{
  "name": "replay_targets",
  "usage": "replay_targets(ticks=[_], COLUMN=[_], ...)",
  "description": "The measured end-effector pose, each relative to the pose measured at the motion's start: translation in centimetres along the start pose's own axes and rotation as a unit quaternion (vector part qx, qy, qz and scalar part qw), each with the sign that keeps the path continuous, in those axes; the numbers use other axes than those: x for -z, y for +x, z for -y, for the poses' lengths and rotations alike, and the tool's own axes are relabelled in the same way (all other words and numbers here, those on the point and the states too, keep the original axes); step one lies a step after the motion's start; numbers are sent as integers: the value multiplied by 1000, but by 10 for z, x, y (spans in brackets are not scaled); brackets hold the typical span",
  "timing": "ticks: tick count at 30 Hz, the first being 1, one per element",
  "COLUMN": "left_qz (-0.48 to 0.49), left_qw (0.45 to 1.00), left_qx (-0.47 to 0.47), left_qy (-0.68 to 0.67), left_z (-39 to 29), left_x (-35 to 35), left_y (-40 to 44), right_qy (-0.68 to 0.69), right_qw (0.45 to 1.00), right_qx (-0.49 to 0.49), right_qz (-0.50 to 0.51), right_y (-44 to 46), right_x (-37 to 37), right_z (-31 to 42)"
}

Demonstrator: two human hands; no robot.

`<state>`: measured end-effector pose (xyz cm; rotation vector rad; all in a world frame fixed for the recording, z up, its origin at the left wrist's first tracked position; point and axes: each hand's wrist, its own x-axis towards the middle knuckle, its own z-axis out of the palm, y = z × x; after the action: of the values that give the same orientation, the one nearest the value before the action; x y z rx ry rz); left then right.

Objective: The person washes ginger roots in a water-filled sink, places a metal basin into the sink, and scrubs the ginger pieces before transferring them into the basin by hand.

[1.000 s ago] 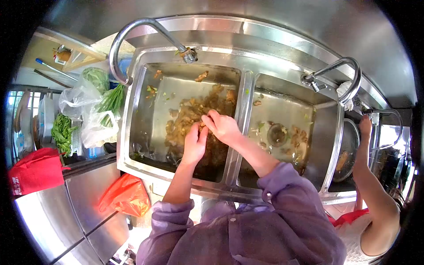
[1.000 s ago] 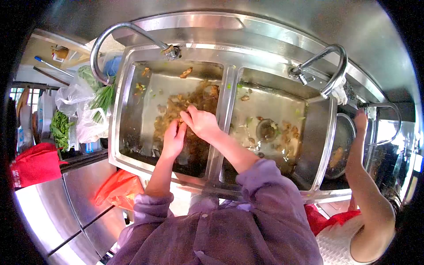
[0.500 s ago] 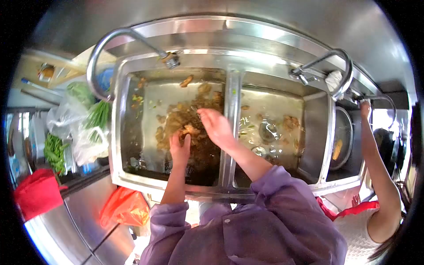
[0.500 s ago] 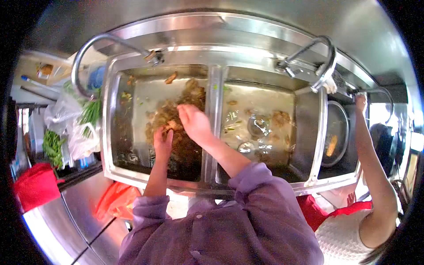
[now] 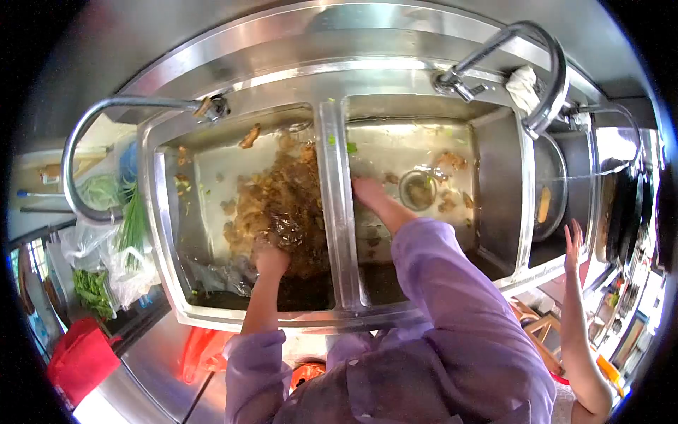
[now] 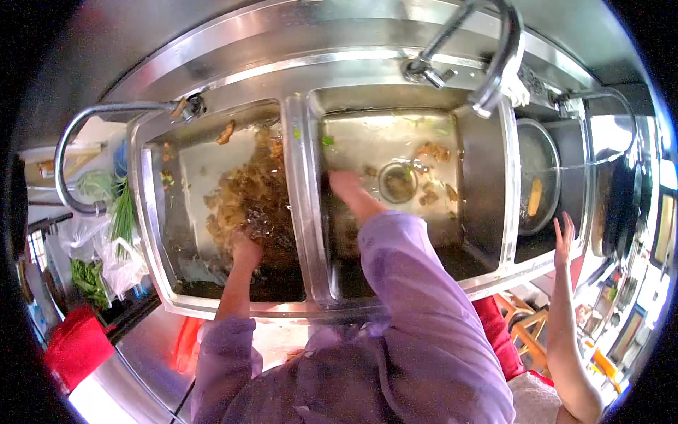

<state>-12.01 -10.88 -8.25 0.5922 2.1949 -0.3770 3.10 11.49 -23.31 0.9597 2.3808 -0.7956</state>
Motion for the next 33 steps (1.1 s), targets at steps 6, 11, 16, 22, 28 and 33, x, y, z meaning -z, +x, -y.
replay_targets(ticks=[6,11,16,22,28,33], left_qz=[-275,-241,-250,-262,-221,-229], left_qw=[925,868,843,844,870,844], left_qx=[-169,-172,-141,-161,-145,-190], left_qy=[-198,-398,-455,-440,-416,-445], left_z=[12,-23,-26,-13,-6,-27], left_x=[-9,11,9,-4,-17,5], left_y=[-14,-42,-36,-46,-41,-51], right_qy=[61,242,305,146,-65,101], right_qw=[975,898,890,866,944,974], right_qx=[-133,211,-13,-392,-269,-121], right_qz=[-169,-302,-340,-274,-179,-160], right_y=[-84,-153,-134,-61,-13,-30], right_x=[86,155,162,124,69,58], right_z=[3,89,24,-162,-120,-96])
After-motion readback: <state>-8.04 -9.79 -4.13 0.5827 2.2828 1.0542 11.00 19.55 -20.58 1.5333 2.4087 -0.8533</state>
